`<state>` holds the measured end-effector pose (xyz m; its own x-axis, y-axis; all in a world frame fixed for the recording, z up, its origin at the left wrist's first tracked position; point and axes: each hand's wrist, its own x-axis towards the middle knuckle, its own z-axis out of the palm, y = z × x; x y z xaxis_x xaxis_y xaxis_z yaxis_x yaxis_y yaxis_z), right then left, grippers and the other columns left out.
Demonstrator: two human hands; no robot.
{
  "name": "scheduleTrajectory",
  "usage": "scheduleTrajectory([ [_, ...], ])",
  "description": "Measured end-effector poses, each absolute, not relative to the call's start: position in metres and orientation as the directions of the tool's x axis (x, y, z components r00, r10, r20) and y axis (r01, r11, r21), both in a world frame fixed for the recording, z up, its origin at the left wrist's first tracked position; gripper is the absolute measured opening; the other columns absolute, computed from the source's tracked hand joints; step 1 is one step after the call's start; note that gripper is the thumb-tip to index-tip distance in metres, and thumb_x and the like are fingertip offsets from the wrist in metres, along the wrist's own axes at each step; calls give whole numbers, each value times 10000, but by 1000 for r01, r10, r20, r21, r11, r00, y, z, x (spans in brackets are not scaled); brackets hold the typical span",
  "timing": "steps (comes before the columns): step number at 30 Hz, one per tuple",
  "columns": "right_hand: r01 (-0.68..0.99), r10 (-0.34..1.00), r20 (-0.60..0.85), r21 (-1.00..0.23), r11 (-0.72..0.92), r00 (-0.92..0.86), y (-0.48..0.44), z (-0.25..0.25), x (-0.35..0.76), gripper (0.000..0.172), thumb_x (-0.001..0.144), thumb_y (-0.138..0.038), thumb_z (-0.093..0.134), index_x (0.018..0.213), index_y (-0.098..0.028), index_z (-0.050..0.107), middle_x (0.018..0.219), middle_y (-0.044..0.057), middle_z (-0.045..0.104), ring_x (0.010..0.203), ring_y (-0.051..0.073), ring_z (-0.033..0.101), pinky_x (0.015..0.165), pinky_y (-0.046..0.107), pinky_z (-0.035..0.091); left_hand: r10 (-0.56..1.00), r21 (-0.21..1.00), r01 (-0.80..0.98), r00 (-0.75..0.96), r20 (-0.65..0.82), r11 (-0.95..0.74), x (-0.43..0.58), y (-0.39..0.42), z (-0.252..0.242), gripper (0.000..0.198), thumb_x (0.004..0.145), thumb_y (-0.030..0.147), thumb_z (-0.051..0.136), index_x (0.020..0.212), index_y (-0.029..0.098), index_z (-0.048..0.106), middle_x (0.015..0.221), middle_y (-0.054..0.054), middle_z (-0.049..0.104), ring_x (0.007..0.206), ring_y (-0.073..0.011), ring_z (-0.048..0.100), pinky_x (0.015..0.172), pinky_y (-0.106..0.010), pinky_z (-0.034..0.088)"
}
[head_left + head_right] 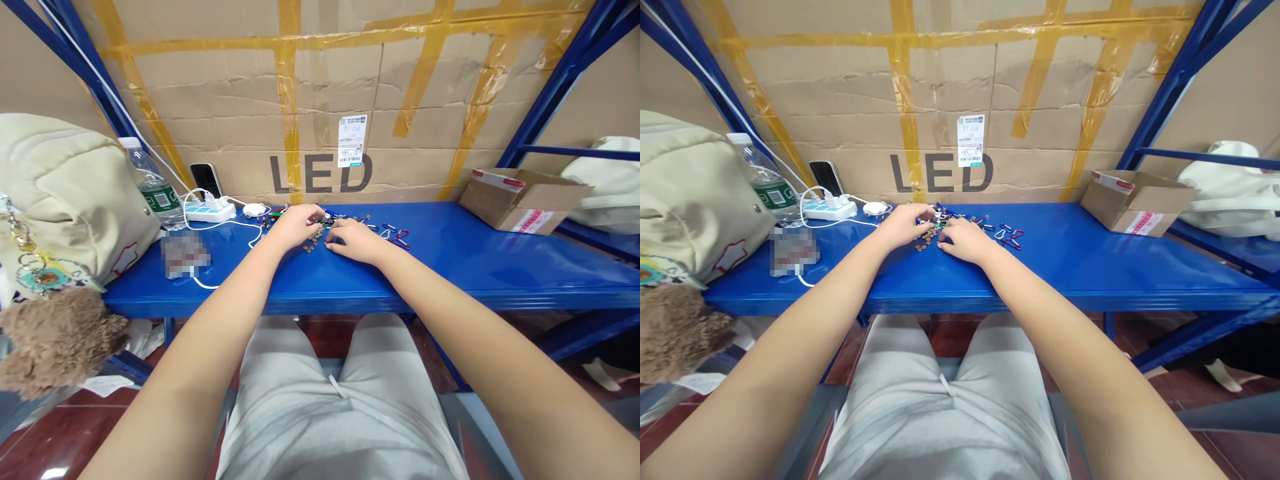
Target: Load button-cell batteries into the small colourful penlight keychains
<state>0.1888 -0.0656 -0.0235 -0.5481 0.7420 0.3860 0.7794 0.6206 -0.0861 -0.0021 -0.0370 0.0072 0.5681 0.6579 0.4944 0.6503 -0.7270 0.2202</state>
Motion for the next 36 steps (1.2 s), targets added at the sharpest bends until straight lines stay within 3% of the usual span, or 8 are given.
scheduleTrajectory([
  [13,714,747,380,-256,652,-546,-65,-21,187,85,816,-168,596,815,-160,680,945,95,674,939,225,602,901,379,446,653,239,629,586,479,-740,-3,-37,6,227,782,125,583,990,167,662,985,-51,721,899,-190,649,831,-309,482],
  [16,704,736,498,-301,643,-459,-62,-19,193,70,811,-205,601,806,-169,661,921,83,666,924,217,603,894,372,448,653,242,625,592,472,-742,-3,-37,5,207,777,126,585,964,162,667,947,-45,718,867,-187,646,803,-301,483],
  [20,684,679,704,-393,615,-207,-61,-15,200,96,828,-257,575,828,-182,635,902,70,650,850,194,604,806,344,472,643,242,611,607,467,-753,-2,-40,6,186,775,136,600,946,164,670,905,-30,712,832,-179,638,776,-289,482],
  [31,649,639,701,-332,684,-315,-68,-11,195,115,820,-264,578,846,-192,664,896,77,637,899,221,591,822,361,458,614,305,536,640,462,-788,1,-40,3,170,790,158,620,953,173,661,914,-22,722,857,-168,660,806,-292,501],
  [36,686,680,690,-371,626,-247,-65,-8,204,223,824,-285,584,995,-171,669,982,92,663,899,213,610,812,349,472,630,309,554,618,470,-773,0,-40,4,179,795,161,616,967,172,666,929,-30,726,858,-169,658,819,-299,504],
])
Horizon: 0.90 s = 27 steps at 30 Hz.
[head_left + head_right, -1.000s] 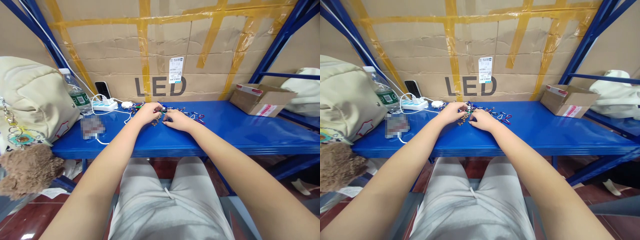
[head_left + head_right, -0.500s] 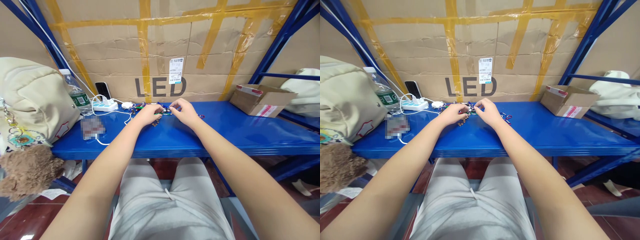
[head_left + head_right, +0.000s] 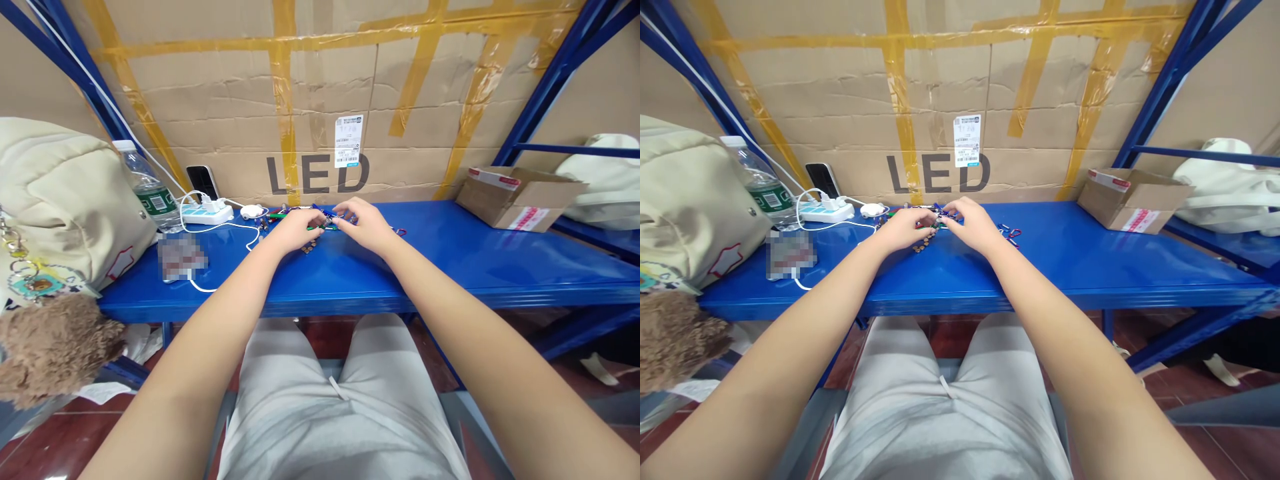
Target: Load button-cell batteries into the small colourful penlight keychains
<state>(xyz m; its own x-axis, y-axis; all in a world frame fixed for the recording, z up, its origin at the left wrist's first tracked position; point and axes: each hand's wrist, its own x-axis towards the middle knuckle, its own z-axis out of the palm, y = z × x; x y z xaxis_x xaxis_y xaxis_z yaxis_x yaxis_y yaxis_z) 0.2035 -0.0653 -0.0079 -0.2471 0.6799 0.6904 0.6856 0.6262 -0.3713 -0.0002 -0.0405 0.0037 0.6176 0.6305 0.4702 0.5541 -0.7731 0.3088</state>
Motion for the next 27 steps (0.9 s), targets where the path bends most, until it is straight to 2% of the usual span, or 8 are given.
scheduleTrajectory([
  [3,797,780,618,-419,435,-100,-62,-5,219,242,828,-280,574,1014,-159,670,983,99,690,860,217,620,794,359,477,643,291,581,606,469,-760,-2,-38,3,182,798,181,611,971,177,668,954,-36,724,870,-177,656,837,-317,506],
  [7,936,922,385,-310,165,-35,-62,-2,240,156,770,-275,619,856,-195,722,935,81,717,854,232,629,766,347,469,665,287,608,601,444,-740,-3,-34,2,188,795,195,605,970,181,671,966,-43,722,895,-194,654,846,-340,507],
  [10,961,962,272,-261,88,-14,-64,-1,247,139,748,-274,632,824,-218,735,921,66,733,828,220,642,719,318,467,676,289,620,593,437,-730,-3,-32,1,204,787,191,606,979,185,675,973,-45,720,895,-200,653,852,-353,508],
  [15,972,965,239,-230,-49,105,-68,3,253,157,745,-294,646,833,-203,740,928,97,741,801,234,655,659,316,459,684,310,615,588,432,-725,-4,-31,-1,194,783,192,608,965,191,677,979,-45,718,895,-201,651,855,-351,510],
  [19,972,970,212,-225,-66,115,-69,4,257,160,759,-315,641,800,-193,735,904,107,742,790,242,657,642,318,455,682,310,612,593,429,-727,-4,-30,-1,193,779,183,606,959,188,676,982,-45,717,903,-200,651,863,-348,509],
  [25,981,951,298,-193,-27,84,-56,-7,249,296,839,-425,551,866,-188,726,942,137,729,877,277,658,693,348,468,678,283,623,603,421,-730,-3,-32,1,199,788,190,610,976,187,676,987,-49,719,913,-206,655,860,-350,509],
  [27,985,958,275,-169,-37,83,-49,-12,246,274,833,-416,569,839,-189,723,942,140,725,890,272,657,697,338,472,668,265,621,614,420,-737,-3,-33,2,198,795,201,615,984,183,673,998,-55,720,924,-210,656,855,-351,510],
])
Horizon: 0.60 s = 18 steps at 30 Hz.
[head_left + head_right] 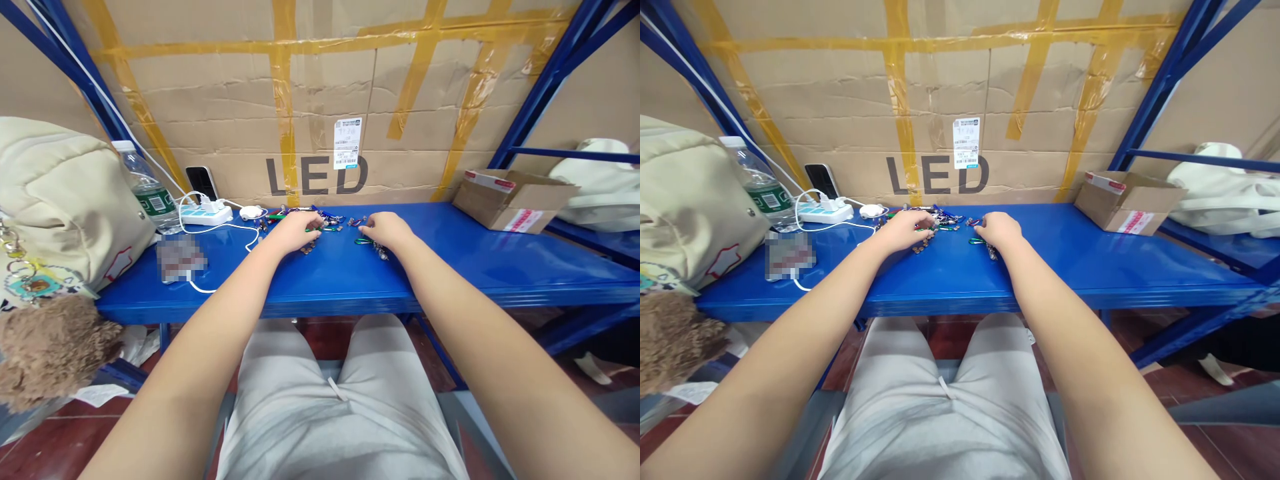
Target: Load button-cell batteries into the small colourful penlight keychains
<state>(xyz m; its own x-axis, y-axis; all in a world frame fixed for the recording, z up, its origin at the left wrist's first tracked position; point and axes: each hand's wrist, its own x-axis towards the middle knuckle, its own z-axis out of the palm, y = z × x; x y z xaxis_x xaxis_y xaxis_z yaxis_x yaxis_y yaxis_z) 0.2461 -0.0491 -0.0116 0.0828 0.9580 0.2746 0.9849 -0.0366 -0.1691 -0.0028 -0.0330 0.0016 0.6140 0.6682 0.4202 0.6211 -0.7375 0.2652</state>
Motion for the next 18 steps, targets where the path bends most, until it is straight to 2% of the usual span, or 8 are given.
scheduleTrajectory([
  [2,988,963,264,-155,-19,60,-44,-14,244,202,817,-352,602,795,-188,720,929,134,724,893,259,656,703,322,472,659,251,618,623,421,-745,-3,-33,1,191,803,209,616,983,179,671,1002,-57,721,928,-211,657,855,-350,511],
  [4,980,952,306,-197,38,25,-42,-14,242,165,819,-300,609,781,-181,716,910,123,727,877,245,654,719,318,470,654,247,615,630,419,-749,-3,-33,0,187,808,207,614,985,183,670,998,-51,723,922,-204,659,856,-343,513],
  [7,901,914,405,-391,188,-15,-47,-12,233,149,825,-286,620,803,-170,711,873,93,729,817,215,648,732,318,475,648,267,593,647,403,-759,-2,-34,-1,209,806,183,607,1006,184,672,994,-42,725,916,-189,664,854,-326,514],
  [11,636,908,412,-682,362,-75,-58,-8,214,108,815,-257,633,786,-167,685,718,40,691,652,154,621,648,290,498,637,280,573,672,377,-770,1,-38,0,236,802,170,602,1023,167,684,979,-48,731,893,-185,669,844,-316,512],
  [14,498,914,394,-777,385,-91,-62,-7,204,53,799,-195,640,760,-163,658,640,15,653,583,130,605,612,272,506,614,246,565,684,394,-787,3,-40,2,249,812,194,590,1034,170,698,958,-46,731,862,-189,660,825,-322,509],
  [18,405,915,398,-827,390,-68,-62,-8,203,26,779,-153,665,774,-162,641,638,6,647,579,116,615,610,257,519,562,203,531,703,436,-823,4,-40,1,270,824,208,569,1054,174,708,985,-54,720,880,-190,640,840,-320,499],
])
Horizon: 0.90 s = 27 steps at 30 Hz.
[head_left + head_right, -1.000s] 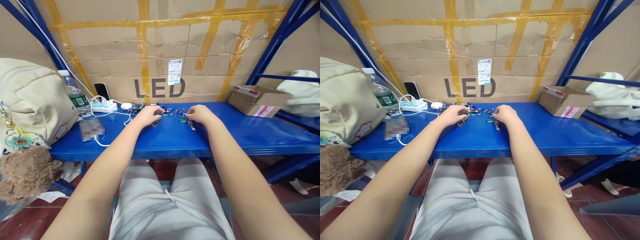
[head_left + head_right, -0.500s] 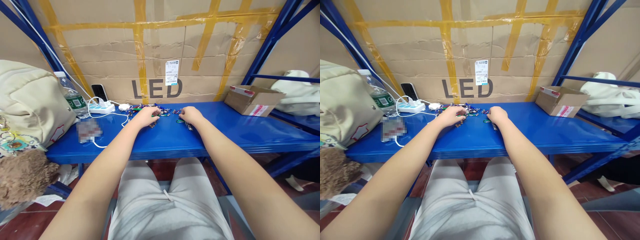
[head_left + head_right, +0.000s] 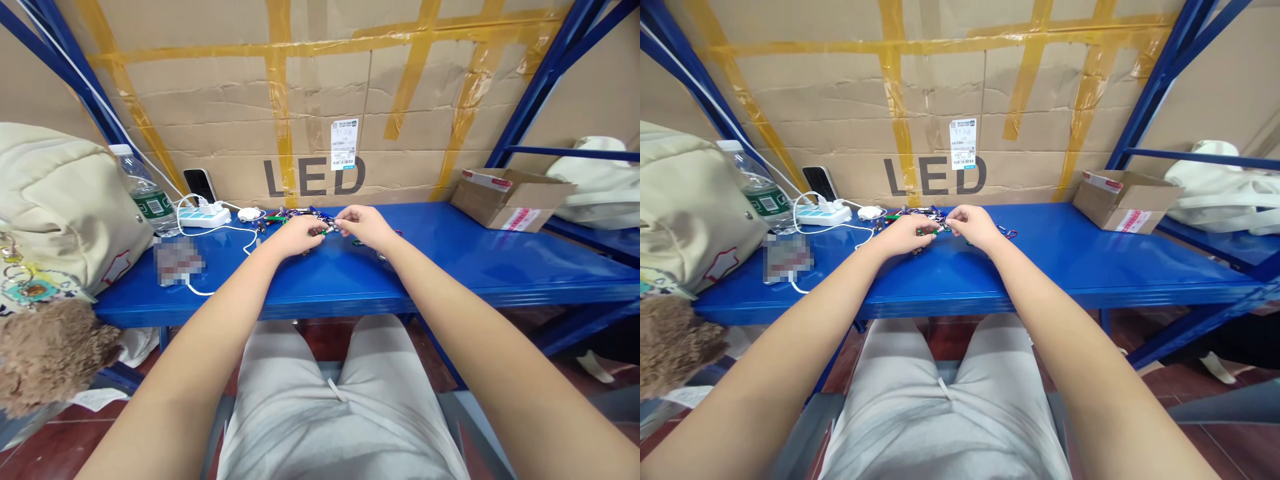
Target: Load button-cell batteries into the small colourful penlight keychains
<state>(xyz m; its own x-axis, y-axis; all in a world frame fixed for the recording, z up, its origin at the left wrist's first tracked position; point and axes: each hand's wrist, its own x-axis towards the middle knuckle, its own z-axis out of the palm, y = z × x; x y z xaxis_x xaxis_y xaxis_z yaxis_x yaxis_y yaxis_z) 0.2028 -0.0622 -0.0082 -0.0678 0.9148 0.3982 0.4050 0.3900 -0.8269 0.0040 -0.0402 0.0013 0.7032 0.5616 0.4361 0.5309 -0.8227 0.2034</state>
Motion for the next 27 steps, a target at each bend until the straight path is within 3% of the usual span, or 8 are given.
scheduleTrajectory([
  [9,321,896,423,-837,442,-132,-61,-11,204,106,757,-99,655,827,-174,627,725,27,674,663,136,640,677,304,560,548,217,512,686,478,-831,6,-35,-4,243,884,265,561,1034,167,724,999,-72,719,937,-203,634,889,-344,482],
  [15,424,828,520,-714,557,-211,-62,-11,208,131,747,-138,651,869,-183,633,793,41,674,768,173,641,799,373,541,517,218,479,686,512,-850,8,-31,-9,208,885,252,580,1019,183,723,975,-61,713,922,-194,634,865,-339,490],
  [19,439,805,547,-680,587,-230,-64,-11,209,144,747,-136,660,879,-189,637,802,34,664,769,172,627,809,376,528,366,32,434,717,593,-901,8,-28,-10,231,902,227,554,1061,167,710,949,-82,680,885,-188,615,820,-322,488],
  [22,345,861,474,-789,509,-187,-65,-10,209,171,728,-97,683,862,-185,622,761,24,662,747,163,636,791,361,538,241,-160,419,749,617,-893,9,-25,-8,252,933,231,497,1057,155,703,931,-98,669,848,-190,594,778,-323,473],
  [27,47,959,239,-967,249,-153,-69,-7,215,221,717,-76,738,876,-182,625,751,9,678,763,133,668,857,336,548,154,-354,466,753,640,-811,8,-30,-5,266,976,276,441,1073,203,677,985,-77,686,879,-193,578,748,-330,418],
])
